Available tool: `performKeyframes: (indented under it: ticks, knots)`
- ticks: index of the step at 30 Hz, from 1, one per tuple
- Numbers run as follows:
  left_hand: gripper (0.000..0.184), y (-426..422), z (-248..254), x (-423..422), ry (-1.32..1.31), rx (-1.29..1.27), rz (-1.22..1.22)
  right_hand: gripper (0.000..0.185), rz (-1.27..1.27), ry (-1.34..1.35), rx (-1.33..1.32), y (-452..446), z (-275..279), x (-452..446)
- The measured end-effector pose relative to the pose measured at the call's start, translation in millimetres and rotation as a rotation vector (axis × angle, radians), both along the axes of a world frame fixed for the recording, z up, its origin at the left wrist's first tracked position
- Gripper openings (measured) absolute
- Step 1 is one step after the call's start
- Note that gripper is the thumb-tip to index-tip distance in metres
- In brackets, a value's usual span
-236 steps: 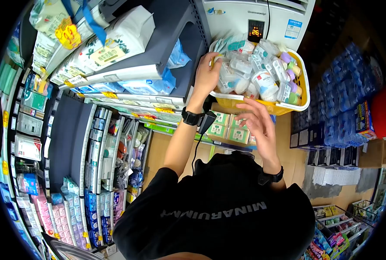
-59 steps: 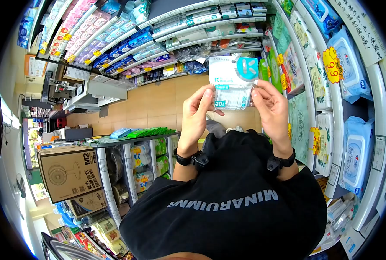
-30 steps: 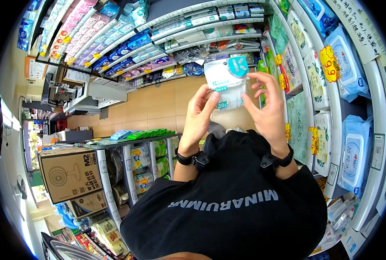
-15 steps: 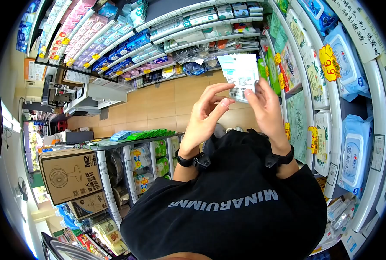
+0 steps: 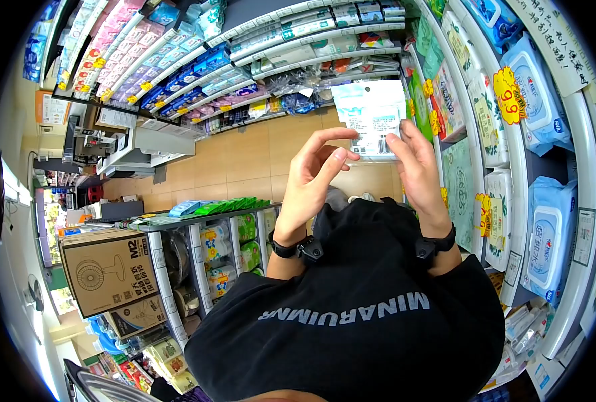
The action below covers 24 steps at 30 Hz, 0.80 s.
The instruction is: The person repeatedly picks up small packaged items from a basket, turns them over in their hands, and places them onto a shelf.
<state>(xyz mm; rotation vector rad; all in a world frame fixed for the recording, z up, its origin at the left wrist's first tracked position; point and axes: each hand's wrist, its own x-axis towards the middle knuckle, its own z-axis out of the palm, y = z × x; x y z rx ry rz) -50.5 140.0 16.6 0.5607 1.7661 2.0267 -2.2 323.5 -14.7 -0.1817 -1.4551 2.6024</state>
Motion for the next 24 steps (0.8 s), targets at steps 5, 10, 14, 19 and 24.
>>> performKeyframes:
  ticks: [5, 10, 14, 19, 24]
  knots:
    - [0.03, -0.3, 0.1, 0.3, -0.01, -0.012, -0.001, 0.033, 0.008, -0.011, -0.016, -0.7, 1.3, 0.2]
    - [0.031, -1.1, -2.7, -1.1, -0.003, -0.023, 0.002, 0.036, 0.031, -0.012, -0.005, 0.6, -2.2, 0.0]
    - [0.035, 0.3, -8.7, -1.7, 0.025, -0.046, 0.021, 0.044, 0.069, 0.016, 0.261, -1.2, 2.4, 4.0]
    - [0.04, 0.6, -8.7, -3.5, 0.015, -0.03, 0.063, 0.054, 0.11, 0.173, 0.513, -11.8, 20.5, -0.1]
    - [0.044, -4.4, -14.7, -3.6, 0.011, -0.054, 0.102, 0.048, 0.031, 0.233, 1.014, -22.0, 25.5, -7.3]
